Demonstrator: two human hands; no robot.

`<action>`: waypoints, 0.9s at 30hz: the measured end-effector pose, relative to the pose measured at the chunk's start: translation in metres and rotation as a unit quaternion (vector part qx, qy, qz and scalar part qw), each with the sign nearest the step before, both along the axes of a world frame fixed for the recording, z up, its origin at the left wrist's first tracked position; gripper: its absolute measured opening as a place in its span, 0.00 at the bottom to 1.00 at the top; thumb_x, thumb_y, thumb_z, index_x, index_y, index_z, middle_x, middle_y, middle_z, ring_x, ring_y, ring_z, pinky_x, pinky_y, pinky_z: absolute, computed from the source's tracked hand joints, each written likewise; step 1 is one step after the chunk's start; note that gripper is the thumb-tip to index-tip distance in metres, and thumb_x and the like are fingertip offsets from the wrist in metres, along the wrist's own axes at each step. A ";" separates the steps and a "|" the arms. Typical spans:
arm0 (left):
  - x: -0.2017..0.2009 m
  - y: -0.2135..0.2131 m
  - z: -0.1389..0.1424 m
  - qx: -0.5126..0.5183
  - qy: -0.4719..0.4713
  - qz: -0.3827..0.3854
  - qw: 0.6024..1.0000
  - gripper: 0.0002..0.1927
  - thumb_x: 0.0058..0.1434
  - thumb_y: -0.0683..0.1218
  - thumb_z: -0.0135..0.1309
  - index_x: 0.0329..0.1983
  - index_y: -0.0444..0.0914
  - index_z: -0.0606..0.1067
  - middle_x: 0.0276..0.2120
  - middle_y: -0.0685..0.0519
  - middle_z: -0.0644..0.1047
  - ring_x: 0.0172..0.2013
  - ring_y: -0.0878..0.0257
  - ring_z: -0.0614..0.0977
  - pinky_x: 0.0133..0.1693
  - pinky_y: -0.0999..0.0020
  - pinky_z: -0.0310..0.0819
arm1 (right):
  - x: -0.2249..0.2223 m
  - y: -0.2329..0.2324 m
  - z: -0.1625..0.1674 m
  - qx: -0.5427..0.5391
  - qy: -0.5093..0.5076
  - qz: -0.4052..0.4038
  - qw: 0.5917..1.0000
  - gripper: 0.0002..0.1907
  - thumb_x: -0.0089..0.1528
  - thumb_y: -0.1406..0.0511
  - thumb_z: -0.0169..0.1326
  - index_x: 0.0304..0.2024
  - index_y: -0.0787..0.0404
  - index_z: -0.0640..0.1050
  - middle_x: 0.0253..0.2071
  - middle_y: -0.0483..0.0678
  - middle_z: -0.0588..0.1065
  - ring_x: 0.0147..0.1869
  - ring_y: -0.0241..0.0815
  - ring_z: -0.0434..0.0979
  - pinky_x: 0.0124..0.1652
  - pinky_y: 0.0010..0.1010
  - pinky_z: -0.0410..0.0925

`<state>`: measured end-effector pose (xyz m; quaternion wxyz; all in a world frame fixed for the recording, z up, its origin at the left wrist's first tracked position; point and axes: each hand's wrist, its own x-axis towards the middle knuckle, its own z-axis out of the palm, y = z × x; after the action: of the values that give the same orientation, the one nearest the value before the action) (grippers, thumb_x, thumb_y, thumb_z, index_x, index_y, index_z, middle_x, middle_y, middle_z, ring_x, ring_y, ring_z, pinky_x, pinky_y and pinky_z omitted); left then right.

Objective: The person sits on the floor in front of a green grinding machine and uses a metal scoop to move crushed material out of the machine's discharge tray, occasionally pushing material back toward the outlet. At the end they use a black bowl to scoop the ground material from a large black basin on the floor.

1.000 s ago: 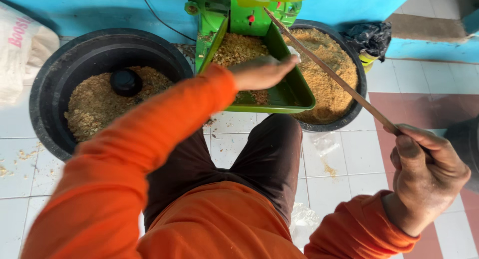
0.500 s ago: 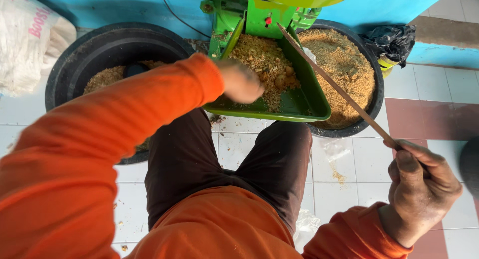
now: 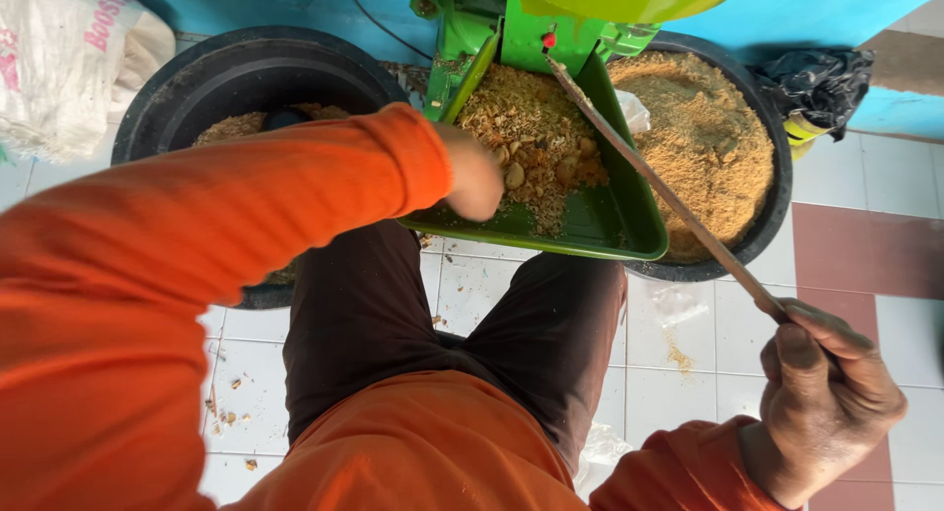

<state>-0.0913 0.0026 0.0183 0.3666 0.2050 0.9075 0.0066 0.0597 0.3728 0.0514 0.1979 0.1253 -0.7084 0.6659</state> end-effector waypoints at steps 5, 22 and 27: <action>-0.016 -0.005 -0.018 0.060 0.172 0.028 0.983 0.17 0.65 0.46 0.45 0.41 0.29 0.80 0.39 0.39 0.82 0.38 0.49 0.86 0.42 0.50 0.82 | 0.001 0.007 -0.008 -0.008 -0.008 -0.005 1.000 0.10 0.69 0.71 0.62 0.51 0.70 0.80 0.36 0.54 0.80 0.25 0.28 0.71 0.25 0.16 0.62; 0.004 0.052 -0.017 0.413 -0.050 -0.033 0.909 0.12 0.61 0.43 0.47 0.40 0.35 0.80 0.33 0.45 0.83 0.32 0.57 0.85 0.39 0.59 0.78 | -0.006 0.020 -0.015 -0.027 -0.011 -0.019 0.999 0.06 0.70 0.73 0.62 0.49 0.69 0.81 0.43 0.58 0.80 0.28 0.31 0.75 0.27 0.17 0.66; 0.009 0.052 -0.018 0.295 0.105 -0.003 0.950 0.13 0.67 0.43 0.47 0.42 0.30 0.79 0.38 0.41 0.81 0.35 0.53 0.86 0.42 0.59 0.79 | -0.002 0.007 0.012 0.049 -0.032 -0.035 0.998 0.09 0.68 0.72 0.63 0.50 0.70 0.80 0.38 0.56 0.79 0.28 0.32 0.76 0.27 0.18 0.67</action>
<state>-0.0827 0.0545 -0.0001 0.1920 0.3060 0.8979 0.2517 0.0573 0.3794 0.0630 0.1917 0.0881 -0.7499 0.6270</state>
